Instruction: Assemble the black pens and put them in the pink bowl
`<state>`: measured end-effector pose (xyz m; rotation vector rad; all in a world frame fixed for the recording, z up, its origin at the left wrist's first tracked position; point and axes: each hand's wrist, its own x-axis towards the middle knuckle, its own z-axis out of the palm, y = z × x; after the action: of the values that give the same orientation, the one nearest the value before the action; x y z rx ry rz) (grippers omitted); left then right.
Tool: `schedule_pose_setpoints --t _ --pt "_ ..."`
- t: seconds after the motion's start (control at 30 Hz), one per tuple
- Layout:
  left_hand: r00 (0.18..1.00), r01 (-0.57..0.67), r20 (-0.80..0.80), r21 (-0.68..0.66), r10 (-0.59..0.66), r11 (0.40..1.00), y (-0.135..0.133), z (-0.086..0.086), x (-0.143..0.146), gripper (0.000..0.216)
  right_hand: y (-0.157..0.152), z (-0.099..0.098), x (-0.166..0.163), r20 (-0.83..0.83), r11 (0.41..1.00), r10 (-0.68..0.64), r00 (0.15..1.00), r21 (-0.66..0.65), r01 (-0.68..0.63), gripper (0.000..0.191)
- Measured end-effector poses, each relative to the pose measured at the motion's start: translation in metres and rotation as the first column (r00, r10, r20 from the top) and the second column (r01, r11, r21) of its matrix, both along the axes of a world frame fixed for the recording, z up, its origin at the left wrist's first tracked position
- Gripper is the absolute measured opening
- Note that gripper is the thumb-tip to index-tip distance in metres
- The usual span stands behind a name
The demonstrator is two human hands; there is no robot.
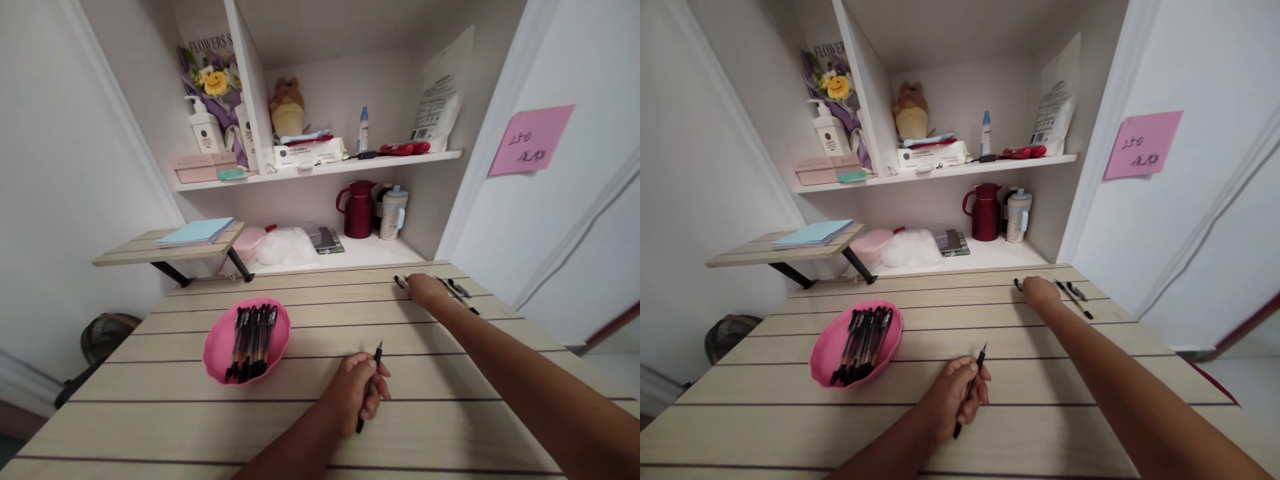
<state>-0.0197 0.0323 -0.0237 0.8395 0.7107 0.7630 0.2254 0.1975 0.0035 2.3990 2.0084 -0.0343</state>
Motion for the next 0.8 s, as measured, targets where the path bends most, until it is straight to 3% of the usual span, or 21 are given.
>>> schedule_pose_setpoints --t 0.8 --pt "1.0 0.009 -0.013 -0.003 -0.009 1.0 0.0 0.0012 -0.0003 0.026 0.0027 -0.0055 0.0052 0.018 1.0 0.01 1.0 0.018 -0.011 0.029"
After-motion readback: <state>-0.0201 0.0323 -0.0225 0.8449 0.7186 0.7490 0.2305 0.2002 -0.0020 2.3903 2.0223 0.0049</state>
